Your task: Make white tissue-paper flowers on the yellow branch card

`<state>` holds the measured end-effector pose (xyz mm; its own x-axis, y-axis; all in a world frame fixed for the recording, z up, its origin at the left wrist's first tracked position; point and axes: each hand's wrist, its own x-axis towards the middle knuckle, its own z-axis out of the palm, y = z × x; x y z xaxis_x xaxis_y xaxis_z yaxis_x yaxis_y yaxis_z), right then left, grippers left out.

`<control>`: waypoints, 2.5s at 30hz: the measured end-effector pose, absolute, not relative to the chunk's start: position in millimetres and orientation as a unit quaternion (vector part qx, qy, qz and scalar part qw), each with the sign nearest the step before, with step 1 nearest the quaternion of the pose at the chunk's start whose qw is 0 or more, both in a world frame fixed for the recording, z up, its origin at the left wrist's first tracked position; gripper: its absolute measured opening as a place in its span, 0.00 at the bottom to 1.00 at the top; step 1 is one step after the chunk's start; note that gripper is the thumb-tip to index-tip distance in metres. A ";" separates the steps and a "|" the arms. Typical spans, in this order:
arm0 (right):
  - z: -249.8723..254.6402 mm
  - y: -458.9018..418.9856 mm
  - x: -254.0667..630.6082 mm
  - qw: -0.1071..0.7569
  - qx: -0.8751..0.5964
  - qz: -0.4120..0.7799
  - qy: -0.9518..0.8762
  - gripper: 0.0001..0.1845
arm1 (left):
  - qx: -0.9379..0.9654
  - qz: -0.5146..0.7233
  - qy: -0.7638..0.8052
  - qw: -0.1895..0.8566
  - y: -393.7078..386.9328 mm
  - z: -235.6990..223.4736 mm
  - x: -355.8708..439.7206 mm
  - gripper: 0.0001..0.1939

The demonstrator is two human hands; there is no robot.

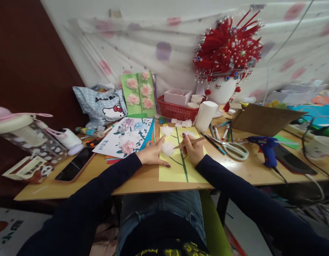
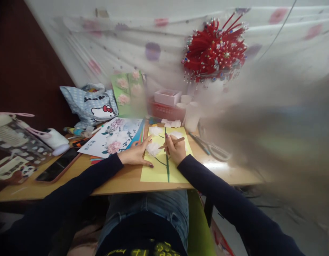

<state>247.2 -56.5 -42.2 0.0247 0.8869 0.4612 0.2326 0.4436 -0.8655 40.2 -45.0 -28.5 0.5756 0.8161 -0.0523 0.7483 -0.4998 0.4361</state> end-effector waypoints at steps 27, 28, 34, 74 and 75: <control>-34.0 -57.3 248.9 0.613 -0.415 0.245 -0.626 0.28 | 0.825 0.190 0.506 0.165 3.6 12.6 -125.6 0.17; -33.9 -57.1 248.8 0.613 -0.414 0.243 -0.628 0.28 | 0.830 0.184 0.502 0.156 4.8 9.6 -123.9 0.18; -30.2 -57.3 247.2 0.612 -0.415 0.242 -0.629 0.29 | 0.814 0.197 0.524 0.156 10.3 1.2 -123.1 0.14; -42.3 -50.0 240.6 0.495 -0.389 0.310 -0.712 0.25 | 0.842 0.140 0.329 0.405 -70.8 5.1 51.1 0.07; -42.2 -49.6 240.5 0.496 -0.390 0.309 -0.711 0.25 | 0.836 0.160 0.338 0.403 -69.0 -0.7 56.1 0.07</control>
<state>240.5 -49.6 -42.2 -0.2034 0.8623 0.4637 0.2485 0.5036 -0.8274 56.1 -69.0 -0.7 0.7209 0.6930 -0.0050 0.4357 -0.4476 0.7809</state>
